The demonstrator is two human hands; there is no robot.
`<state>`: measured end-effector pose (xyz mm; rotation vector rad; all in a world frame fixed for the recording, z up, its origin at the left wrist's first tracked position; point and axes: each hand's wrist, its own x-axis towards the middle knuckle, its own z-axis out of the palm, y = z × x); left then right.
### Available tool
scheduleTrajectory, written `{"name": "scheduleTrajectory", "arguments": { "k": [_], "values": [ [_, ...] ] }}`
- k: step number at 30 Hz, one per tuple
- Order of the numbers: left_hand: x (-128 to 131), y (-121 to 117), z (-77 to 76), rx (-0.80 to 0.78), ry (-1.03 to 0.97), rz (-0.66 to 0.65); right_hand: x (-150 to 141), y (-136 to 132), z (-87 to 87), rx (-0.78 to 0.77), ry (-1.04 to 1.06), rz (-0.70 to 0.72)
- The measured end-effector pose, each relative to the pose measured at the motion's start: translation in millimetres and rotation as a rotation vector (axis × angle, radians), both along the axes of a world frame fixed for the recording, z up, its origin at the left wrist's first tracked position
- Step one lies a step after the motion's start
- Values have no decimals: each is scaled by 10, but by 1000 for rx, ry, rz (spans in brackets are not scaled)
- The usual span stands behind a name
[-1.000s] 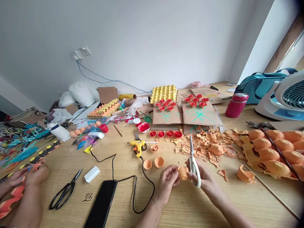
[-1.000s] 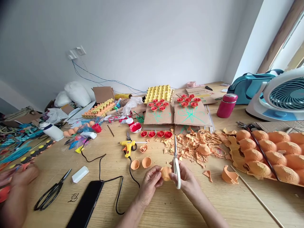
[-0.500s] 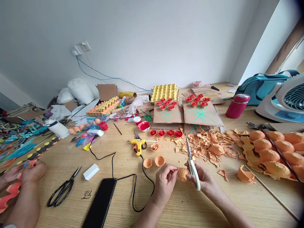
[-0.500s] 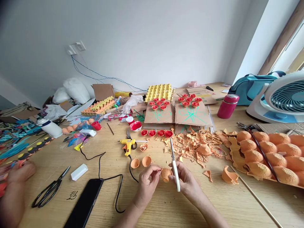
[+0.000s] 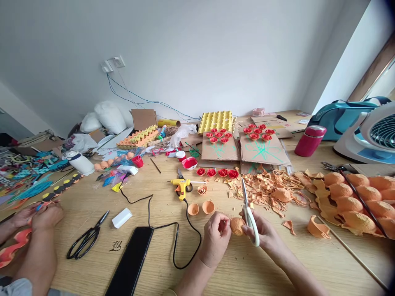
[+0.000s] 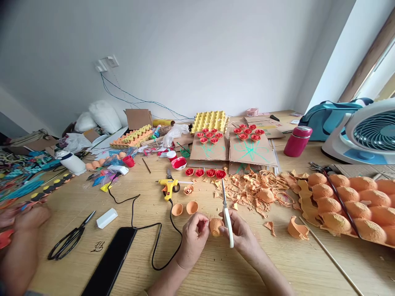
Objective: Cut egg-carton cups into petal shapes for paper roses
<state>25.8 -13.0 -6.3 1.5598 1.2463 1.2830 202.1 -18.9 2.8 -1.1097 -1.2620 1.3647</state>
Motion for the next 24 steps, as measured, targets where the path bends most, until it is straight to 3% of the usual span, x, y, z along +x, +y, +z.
{"name": "scheduleTrajectory", "arguments": {
  "k": [5, 12, 24],
  "values": [
    [46, 45, -39, -200, -211, -87, 26, -3, 32, -14, -14, 1],
    [113, 56, -25, -466, -567, -191, 89, 11, -73, -45, 1, 8],
    [81, 88, -37, -582, -823, -138, 104, -1, -91, -86, 20, 31]
  ]
}}
